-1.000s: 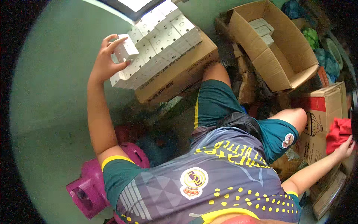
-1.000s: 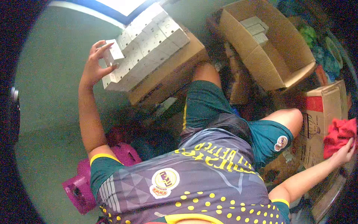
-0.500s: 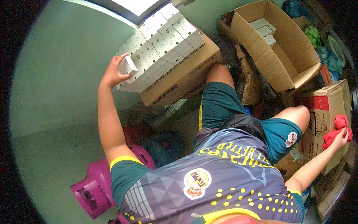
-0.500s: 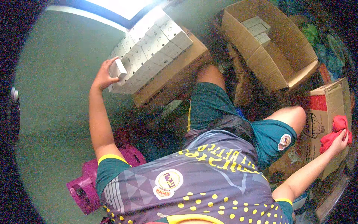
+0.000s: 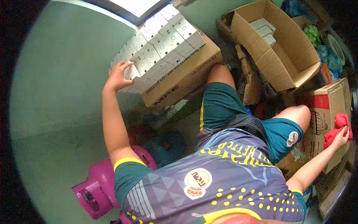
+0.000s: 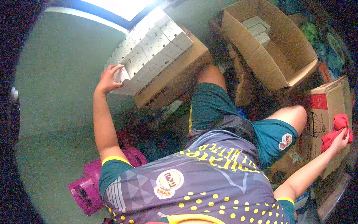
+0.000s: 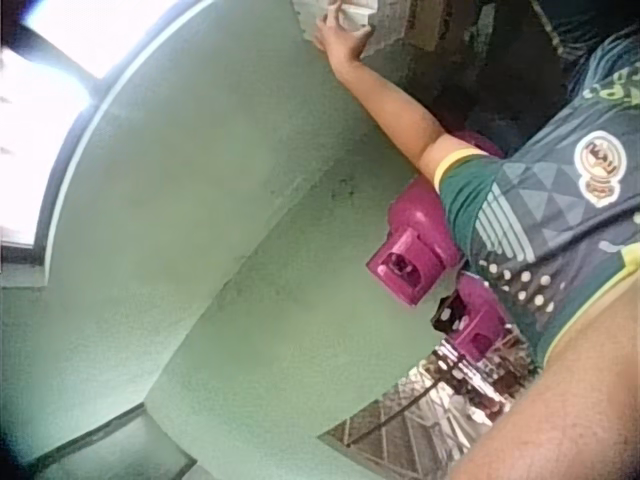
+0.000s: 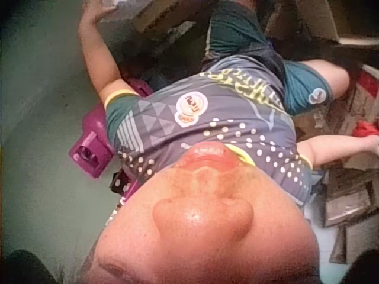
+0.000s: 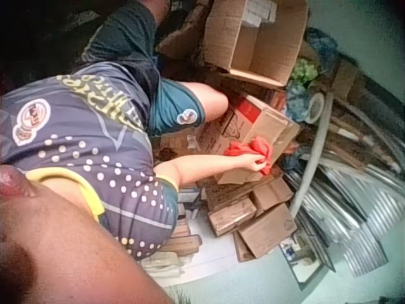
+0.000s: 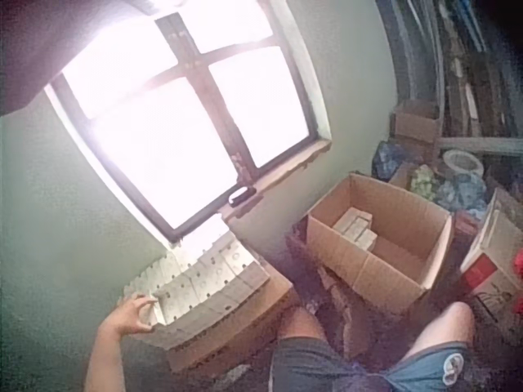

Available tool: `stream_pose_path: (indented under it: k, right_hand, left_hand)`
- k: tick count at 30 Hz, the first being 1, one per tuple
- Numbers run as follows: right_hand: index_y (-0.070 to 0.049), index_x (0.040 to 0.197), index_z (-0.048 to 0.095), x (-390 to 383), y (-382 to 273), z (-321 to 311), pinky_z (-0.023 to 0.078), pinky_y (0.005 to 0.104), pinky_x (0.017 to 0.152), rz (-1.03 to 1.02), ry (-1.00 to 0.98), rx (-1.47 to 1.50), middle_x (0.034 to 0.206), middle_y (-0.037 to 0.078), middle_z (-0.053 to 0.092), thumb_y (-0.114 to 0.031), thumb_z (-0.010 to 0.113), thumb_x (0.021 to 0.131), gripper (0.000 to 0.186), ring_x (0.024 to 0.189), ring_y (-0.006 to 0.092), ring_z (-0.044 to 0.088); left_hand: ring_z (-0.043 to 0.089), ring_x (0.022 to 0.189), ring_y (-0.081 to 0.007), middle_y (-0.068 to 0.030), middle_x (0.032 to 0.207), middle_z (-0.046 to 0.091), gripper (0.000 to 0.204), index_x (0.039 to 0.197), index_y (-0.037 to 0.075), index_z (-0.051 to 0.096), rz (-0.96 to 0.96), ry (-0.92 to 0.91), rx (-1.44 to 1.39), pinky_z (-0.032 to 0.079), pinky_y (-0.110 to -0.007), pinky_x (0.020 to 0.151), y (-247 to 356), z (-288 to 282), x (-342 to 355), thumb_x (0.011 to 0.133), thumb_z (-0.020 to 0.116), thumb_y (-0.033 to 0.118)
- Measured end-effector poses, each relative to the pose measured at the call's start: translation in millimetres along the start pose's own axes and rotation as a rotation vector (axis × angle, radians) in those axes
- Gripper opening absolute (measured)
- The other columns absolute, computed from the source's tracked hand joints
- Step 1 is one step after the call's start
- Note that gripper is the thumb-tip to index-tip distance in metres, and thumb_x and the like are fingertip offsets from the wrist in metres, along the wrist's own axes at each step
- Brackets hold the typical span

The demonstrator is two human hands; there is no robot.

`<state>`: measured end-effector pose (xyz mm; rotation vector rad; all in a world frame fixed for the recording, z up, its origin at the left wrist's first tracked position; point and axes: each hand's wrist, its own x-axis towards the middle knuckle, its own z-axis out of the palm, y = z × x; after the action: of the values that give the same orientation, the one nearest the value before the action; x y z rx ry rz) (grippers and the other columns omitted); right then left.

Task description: Clean electrical socket or switch plates using a red cloth.

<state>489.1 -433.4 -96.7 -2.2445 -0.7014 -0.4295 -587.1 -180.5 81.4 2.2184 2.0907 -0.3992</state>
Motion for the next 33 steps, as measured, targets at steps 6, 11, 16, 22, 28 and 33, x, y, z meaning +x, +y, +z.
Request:
stream_pose_path:
  k: [6, 11, 16, 22, 28, 33]
  right_hand:
    - [-0.004, 0.129, 0.066, -0.1, 4.1, 1.0, 0.049, 0.0362, 0.098, -0.012, 0.003, -0.017, 0.126, 0.017, 0.068, -0.047, 0.065, 0.095, 0.055, 0.115, 0.0270, 0.065]
    - [-0.005, 0.129, 0.066, 4.3, 5.8, -0.4, 0.049, 0.0368, 0.099, -0.027, 0.009, -0.031, 0.127, 0.017, 0.068, -0.048, 0.064, 0.096, 0.055, 0.116, 0.0282, 0.065]
    - [-0.005, 0.128, 0.066, 4.1, 8.7, 2.8, 0.049, 0.0370, 0.100, -0.032, 0.007, -0.018, 0.126, 0.017, 0.068, -0.050, 0.063, 0.096, 0.055, 0.117, 0.0287, 0.065]
    - [-0.007, 0.127, 0.068, 1.5, -0.1, 3.3, 0.049, 0.0373, 0.100, -0.064, 0.006, 0.008, 0.125, 0.016, 0.069, -0.054, 0.065, 0.093, 0.058, 0.116, 0.0292, 0.065]
    - [-0.015, 0.127, 0.069, -17.5, -38.3, -4.7, 0.049, 0.0428, 0.099, -0.169, 0.041, -0.281, 0.123, 0.017, 0.069, -0.066, 0.065, 0.087, 0.065, 0.115, 0.0353, 0.064]
    - [-0.022, 0.139, 0.059, -24.0, -58.8, -13.2, 0.042, 0.0497, 0.106, -0.299, -0.110, -0.363, 0.131, 0.026, 0.061, -0.072, 0.064, 0.084, 0.075, 0.126, 0.0431, 0.054]
  left_hand:
    - [0.042, 0.137, -0.0336, -0.0087, 0.145, 0.048, 0.082, 0.136, 0.030, 0.058, -0.003, -0.004, -0.020, 0.031, -0.050, 0.118, -1.5, 4.6, 4.7, 0.058, 0.081, 0.023]
    - [0.041, 0.138, -0.0342, -0.0076, 0.147, 0.045, 0.079, 0.135, 0.031, 0.058, -0.024, -0.023, -0.034, 0.033, -0.049, 0.117, -3.9, 6.8, 8.9, 0.060, 0.080, 0.022]
    - [0.040, 0.139, -0.0347, -0.0077, 0.148, 0.043, 0.079, 0.136, 0.031, 0.058, -0.049, -0.054, 0.001, 0.033, -0.048, 0.118, -3.8, 4.5, 10.6, 0.061, 0.081, 0.022]
    - [0.039, 0.140, -0.0356, -0.0085, 0.151, 0.041, 0.082, 0.137, 0.031, 0.056, -0.056, -0.062, -0.040, 0.033, -0.048, 0.118, -4.9, 4.3, 9.1, 0.059, 0.082, 0.023]
    - [0.038, 0.142, -0.0367, -0.0093, 0.156, 0.037, 0.081, 0.138, 0.033, 0.056, -0.043, -0.069, -0.011, 0.033, -0.048, 0.119, -8.2, 3.7, 8.5, 0.063, 0.085, 0.025]
    - [0.041, 0.141, -0.0356, -0.0129, 0.152, 0.044, 0.072, 0.139, 0.023, 0.057, 0.119, 0.065, -0.296, 0.035, -0.047, 0.117, 13.8, -30.2, 17.8, 0.074, 0.085, 0.034]
